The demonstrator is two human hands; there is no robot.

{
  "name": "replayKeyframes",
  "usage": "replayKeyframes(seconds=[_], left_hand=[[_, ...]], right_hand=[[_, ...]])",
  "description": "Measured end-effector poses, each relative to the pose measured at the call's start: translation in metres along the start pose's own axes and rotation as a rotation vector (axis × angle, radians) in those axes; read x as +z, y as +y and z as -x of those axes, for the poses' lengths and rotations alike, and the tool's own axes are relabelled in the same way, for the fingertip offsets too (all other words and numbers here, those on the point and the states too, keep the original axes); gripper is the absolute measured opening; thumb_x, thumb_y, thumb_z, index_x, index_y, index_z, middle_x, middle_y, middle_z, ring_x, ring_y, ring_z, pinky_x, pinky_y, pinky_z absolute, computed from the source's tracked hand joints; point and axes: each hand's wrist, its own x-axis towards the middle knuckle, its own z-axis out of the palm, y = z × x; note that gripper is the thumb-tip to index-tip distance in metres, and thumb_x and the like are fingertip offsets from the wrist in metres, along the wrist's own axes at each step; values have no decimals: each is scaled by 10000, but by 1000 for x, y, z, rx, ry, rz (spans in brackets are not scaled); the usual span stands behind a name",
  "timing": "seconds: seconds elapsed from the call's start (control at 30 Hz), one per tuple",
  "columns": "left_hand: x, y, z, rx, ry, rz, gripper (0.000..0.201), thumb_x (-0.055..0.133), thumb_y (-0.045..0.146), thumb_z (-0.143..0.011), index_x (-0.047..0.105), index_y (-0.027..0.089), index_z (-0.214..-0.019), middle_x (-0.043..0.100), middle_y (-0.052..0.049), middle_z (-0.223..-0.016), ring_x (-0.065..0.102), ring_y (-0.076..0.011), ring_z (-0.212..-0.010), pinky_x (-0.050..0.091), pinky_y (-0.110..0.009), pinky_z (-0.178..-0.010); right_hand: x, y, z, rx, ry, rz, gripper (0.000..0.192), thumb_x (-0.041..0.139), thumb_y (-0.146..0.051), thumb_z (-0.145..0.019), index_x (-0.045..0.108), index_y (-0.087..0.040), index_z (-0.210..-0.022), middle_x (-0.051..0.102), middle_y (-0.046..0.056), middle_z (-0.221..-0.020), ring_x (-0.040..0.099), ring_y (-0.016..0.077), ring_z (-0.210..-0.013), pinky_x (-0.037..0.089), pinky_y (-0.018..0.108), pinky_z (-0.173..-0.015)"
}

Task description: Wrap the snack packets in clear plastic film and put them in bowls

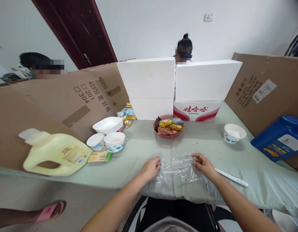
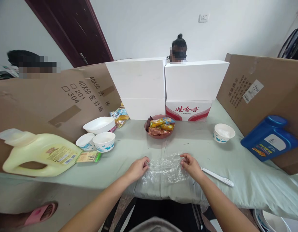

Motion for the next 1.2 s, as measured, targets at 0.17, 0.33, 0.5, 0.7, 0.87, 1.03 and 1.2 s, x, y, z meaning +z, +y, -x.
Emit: replayKeyframes(seconds=[0.17,0.33,0.5,0.7,0.87,1.03,1.2], left_hand=[[-2,-2,-13,8,121,-23,199,568,91,-788,577,217,-942,665,7,-808,642,-165,-777,460,-265,-741],[-10,14,-6,62,354,-78,180,557,174,-836,563,175,-1016,626,-87,-1026,608,-221,-919,471,-371,-848],[23,49,32,595,298,-329,245,516,201,-881,559,192,-1122,612,-81,-1076,546,-247,-1019,450,-412,-892],[67,38,60,674,161,-534,75,545,121,-869,578,180,-836,567,-18,-763,512,-194,-784,409,-330,-730],[64,30,62,749,170,-549,113,513,138,-895,571,168,-802,544,-28,-757,479,-186,-779,371,-328,-759],[60,30,65,732,151,-556,104,512,139,-902,581,174,-832,554,-28,-771,492,-187,-782,386,-331,-762],[43,39,84,571,73,-585,34,594,162,-847,586,171,-815,595,-38,-797,541,-220,-796,439,-332,-678]], right_hand=[[-7,1,12,-19,4,20,468,605,-343,-612,572,-210,-1060,559,-40,-726,548,121,-599,469,268,-563],[-11,2,12,15,50,81,421,597,-393,-635,595,-211,-1014,548,-43,-690,557,131,-603,475,284,-613],[-7,2,7,93,62,170,336,528,-493,-726,608,-217,-901,585,-32,-684,565,128,-512,434,262,-511],[-7,-1,-13,119,72,268,255,415,-427,-826,559,-222,-783,607,-28,-624,610,136,-546,416,234,-508],[1,-9,-22,77,62,372,258,380,-394,-875,549,-221,-787,630,-20,-619,611,134,-564,418,234,-542],[5,-14,-12,-4,12,527,144,522,-323,-820,593,-220,-892,646,-26,-674,604,138,-588,418,242,-582],[1,-20,4,-111,68,729,202,529,-222,-810,618,-192,-989,664,54,-883,612,195,-773,430,298,-702]])
